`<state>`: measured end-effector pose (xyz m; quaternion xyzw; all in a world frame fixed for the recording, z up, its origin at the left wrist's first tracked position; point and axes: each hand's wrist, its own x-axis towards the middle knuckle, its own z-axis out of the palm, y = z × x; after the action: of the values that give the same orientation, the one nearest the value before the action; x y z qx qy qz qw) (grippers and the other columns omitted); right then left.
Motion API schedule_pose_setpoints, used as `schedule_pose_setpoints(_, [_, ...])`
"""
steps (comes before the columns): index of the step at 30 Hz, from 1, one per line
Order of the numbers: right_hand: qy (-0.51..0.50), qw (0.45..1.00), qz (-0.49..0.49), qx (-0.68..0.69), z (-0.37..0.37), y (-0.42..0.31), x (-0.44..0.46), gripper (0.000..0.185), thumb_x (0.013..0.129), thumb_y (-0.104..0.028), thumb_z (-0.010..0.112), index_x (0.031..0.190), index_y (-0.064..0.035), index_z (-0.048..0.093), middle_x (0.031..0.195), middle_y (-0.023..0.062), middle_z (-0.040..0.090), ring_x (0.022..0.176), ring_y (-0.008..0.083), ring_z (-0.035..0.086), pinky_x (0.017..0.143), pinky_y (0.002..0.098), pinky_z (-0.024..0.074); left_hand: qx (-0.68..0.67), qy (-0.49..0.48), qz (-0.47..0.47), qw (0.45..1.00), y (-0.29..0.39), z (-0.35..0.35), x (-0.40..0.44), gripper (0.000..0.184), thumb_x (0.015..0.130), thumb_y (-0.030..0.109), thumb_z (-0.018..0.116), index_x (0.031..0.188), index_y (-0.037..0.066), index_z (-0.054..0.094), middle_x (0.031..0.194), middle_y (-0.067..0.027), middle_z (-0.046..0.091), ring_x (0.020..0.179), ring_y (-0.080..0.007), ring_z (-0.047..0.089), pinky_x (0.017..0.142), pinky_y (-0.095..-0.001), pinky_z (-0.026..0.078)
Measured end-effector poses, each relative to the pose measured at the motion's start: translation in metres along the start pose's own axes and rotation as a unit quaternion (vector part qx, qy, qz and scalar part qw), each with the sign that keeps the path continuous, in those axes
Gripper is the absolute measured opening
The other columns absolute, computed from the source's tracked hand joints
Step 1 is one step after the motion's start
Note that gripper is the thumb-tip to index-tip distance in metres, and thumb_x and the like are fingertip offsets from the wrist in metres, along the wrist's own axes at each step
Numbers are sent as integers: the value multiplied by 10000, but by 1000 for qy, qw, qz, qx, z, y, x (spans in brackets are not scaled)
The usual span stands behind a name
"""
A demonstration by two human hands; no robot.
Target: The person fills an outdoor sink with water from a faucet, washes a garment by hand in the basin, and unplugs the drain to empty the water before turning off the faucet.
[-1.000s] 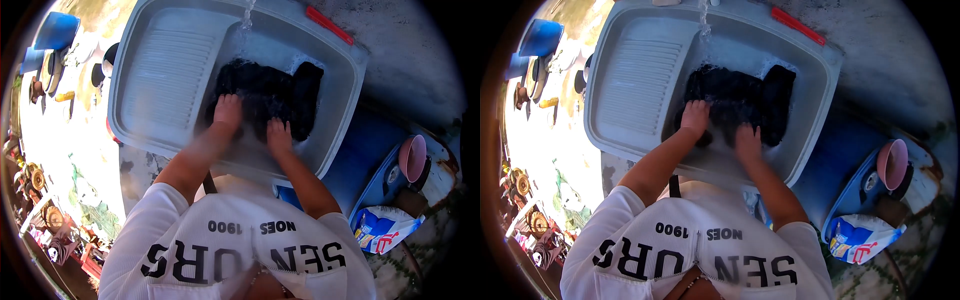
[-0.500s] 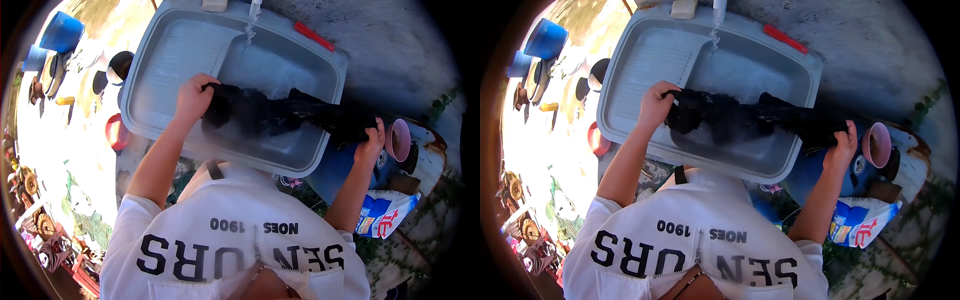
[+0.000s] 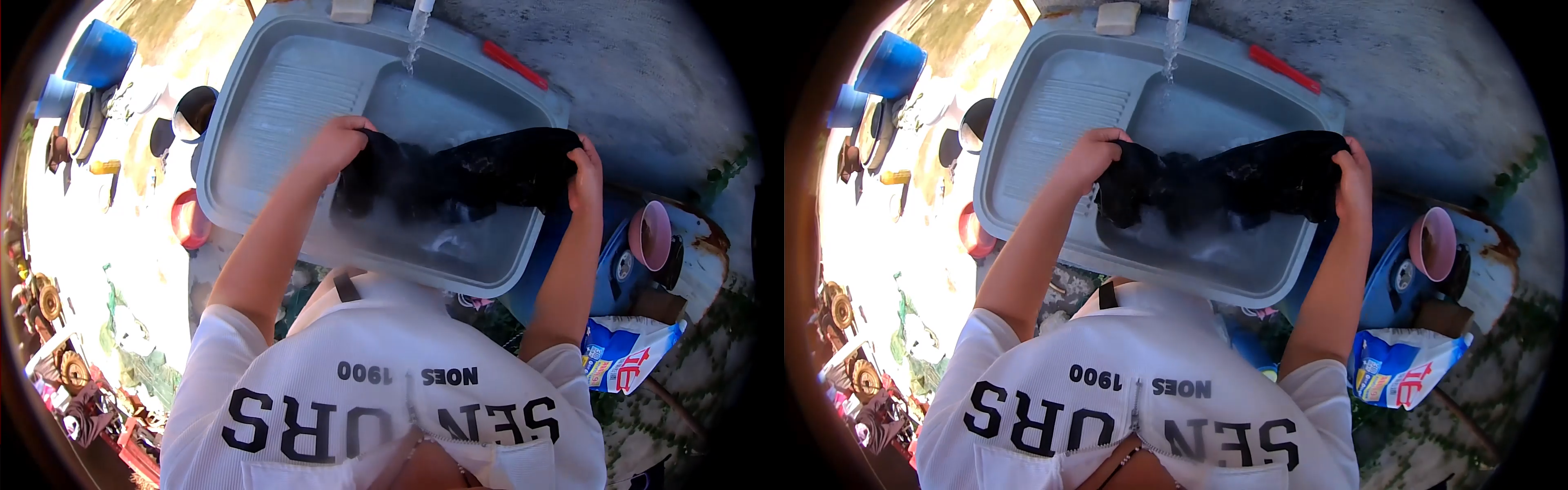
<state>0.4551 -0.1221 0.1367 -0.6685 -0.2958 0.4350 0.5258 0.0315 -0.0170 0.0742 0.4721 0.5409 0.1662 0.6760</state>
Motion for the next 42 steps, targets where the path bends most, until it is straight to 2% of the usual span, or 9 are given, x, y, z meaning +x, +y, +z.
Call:
schedule_pose_setpoints(2, [78, 975, -15, -208, 9, 59, 46, 357, 899, -153, 595, 1225, -9, 616, 1132, 142, 695, 1072, 301, 661, 945, 392, 488, 243, 113, 113, 957, -23, 12, 32, 293, 835, 40, 578, 1115, 27, 664, 1041, -133, 670, 1016, -281, 642, 906, -392, 501])
schedule_pose_setpoints(6, [5, 851, -90, -517, 70, 126, 85, 834, 900, -419, 700, 1594, -183, 301, 1564, 221, 413, 1365, 419, 478, 1110, 496, 405, 523, 262, 318, 746, -48, 53, 70, 520, 887, 156, 641, 1384, 58, 524, 1373, -192, 546, 1310, -391, 481, 1117, -507, 387])
schedule_pose_setpoints(7, [-16, 842, -90, -532, 88, 140, 89, 895, 889, -477, 705, 1611, -237, 234, 1617, 188, 325, 1412, 423, 418, 1133, 562, 359, 572, 183, 262, 756, -40, 62, 72, 711, 892, 307, 701, 1504, 83, 415, 1552, -158, 400, 1472, -398, 296, 1206, -540, 251])
schedule_pose_setpoints(11, [-113, 820, 12, -560, 153, 172, 93, 947, 868, -618, 676, 1622, -375, 157, 1710, 97, 119, 1529, 455, 182, 1135, 755, 198, 656, 40, 162, 736, -61, 87, 112, 1008, 821, 631, 709, 1592, 122, 305, 1672, -137, 230, 1542, -428, 140, 1250, -549, 101])
schedule_pose_setpoints(15, [-152, 715, 12, -682, 186, 208, 86, 908, 872, -670, 625, 1611, -449, 147, 1723, 75, 9, 1535, 507, -19, 1111, 809, 60, 621, 40, 95, 777, -109, 88, 141, 1109, 790, 730, 666, 1631, 184, 192, 1705, -138, 56, 1524, -486, 126, 1241, -582, 63])
schedule_pose_setpoints(23, [-96, 699, -60, -706, 185, 255, 93, 815, 897, -575, 622, 1601, -388, 254, 1714, 111, 32, 1518, 538, -29, 1110, 804, 13, 646, 22, 37, 762, -124, 110, 168, 1061, 791, 765, 610, 1629, 232, 236, 1707, -153, -3, 1514, -532, 57, 1202, -679, 14])
schedule_pose_setpoints(33, [-50, 719, -146, -678, 179, 277, 92, 738, 899, -425, 648, 1569, -372, 344, 1680, 120, 154, 1506, 529, 44, 1125, 775, 31, 562, 89, 189, 800, -156, 104, 174, 1017, 755, 650, 722, 1568, 148, 374, 1681, -193, 92, 1450, -578, 184, 1182, -708, 110])
schedule_pose_setpoints(36, [-40, 716, -187, -671, 175, 272, 94, 728, 890, -464, 650, 1554, -365, 368, 1610, 127, 287, 1473, 511, 183, 1088, 804, 101, 552, 108, 192, 804, -153, 110, 167, 992, 756, 566, 760, 1559, 126, 376, 1673, -206, 121, 1434, -590, 212, 1181, -703, 128])
schedule_pose_setpoints(42, [-90, 774, -113, -616, 121, 256, 111, 688, 897, -368, 713, 1504, -233, 418, 1429, 130, 529, 1261, 418, 494, 1004, 535, 442, 557, 158, 172, 797, -165, 123, 152, 801, 844, 288, 705, 1551, 111, 371, 1622, -221, 278, 1430, -483, 348, 1177, -546, 301])
